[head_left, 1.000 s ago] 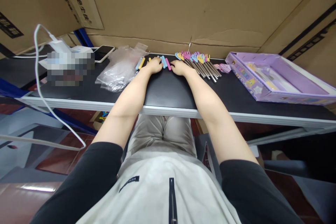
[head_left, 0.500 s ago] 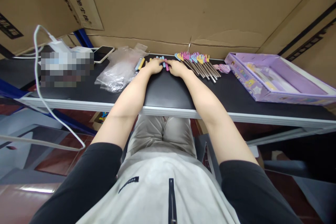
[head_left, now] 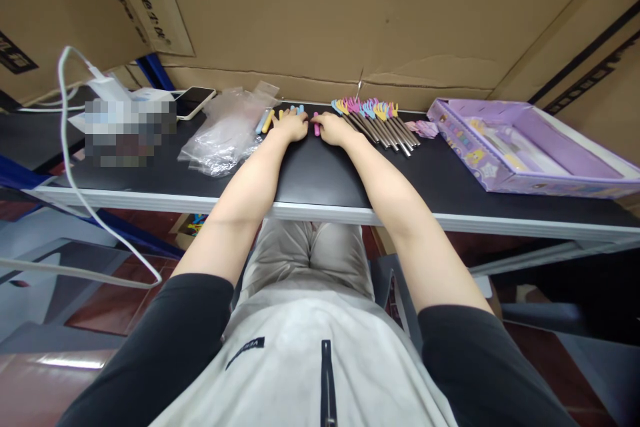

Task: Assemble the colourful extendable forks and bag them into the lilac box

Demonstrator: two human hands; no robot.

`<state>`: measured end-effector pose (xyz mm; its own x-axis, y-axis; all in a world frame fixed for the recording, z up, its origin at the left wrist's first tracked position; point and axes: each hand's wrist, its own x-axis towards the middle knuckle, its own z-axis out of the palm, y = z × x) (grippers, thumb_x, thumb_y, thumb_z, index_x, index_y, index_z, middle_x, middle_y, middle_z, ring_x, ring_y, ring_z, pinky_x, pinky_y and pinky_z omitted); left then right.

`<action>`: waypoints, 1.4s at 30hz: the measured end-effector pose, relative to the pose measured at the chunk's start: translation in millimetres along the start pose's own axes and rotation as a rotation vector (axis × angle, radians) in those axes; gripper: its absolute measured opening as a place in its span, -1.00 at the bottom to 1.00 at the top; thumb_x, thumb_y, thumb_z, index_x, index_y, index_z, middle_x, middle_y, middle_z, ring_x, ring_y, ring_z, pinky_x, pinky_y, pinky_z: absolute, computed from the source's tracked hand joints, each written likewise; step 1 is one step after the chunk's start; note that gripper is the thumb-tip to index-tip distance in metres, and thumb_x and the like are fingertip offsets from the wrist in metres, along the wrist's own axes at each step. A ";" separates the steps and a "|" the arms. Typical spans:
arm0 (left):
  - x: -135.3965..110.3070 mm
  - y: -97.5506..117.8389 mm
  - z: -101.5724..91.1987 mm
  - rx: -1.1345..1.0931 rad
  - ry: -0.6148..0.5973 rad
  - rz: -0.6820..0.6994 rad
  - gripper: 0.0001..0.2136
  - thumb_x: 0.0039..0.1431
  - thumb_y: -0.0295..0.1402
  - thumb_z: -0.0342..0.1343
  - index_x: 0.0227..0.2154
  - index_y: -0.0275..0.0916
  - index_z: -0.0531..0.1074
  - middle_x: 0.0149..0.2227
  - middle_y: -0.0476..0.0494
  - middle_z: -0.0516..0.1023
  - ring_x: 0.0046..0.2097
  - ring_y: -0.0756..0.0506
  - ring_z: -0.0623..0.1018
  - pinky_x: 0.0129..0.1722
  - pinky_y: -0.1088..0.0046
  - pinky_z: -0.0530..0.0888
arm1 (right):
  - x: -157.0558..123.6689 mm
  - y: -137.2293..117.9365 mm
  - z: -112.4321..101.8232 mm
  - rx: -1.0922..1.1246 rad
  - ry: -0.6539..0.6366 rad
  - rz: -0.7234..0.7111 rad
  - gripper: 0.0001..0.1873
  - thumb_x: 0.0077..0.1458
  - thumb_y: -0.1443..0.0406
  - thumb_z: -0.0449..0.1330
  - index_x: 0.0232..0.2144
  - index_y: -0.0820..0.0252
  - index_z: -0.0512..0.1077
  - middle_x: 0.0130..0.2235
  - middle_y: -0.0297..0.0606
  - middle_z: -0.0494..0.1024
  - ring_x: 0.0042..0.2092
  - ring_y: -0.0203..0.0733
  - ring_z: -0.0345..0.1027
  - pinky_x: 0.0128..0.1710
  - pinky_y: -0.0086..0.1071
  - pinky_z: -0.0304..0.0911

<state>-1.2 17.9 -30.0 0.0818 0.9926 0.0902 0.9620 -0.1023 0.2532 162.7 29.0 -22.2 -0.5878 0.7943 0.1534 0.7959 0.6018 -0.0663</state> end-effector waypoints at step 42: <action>3.6 25.4 -1.1 0.048 0.129 0.063 -0.51 0.39 -0.31 -0.09 0.22 -0.51 0.45 0.36 -0.63 0.40 0.40 -0.51 0.32 0.37 -0.11 0.23 | -2.2 75.9 -26.2 0.400 0.491 0.717 -0.75 0.24 0.33 0.28 -0.05 0.35 0.54 0.11 0.23 0.57 0.35 0.37 0.35 0.38 0.35 0.15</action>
<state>23.2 18.8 -22.2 0.1113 0.9673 0.2279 0.9676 -0.1577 0.1970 228.2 70.7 -1.8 0.2191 0.9160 0.3362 0.7811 0.0419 -0.6231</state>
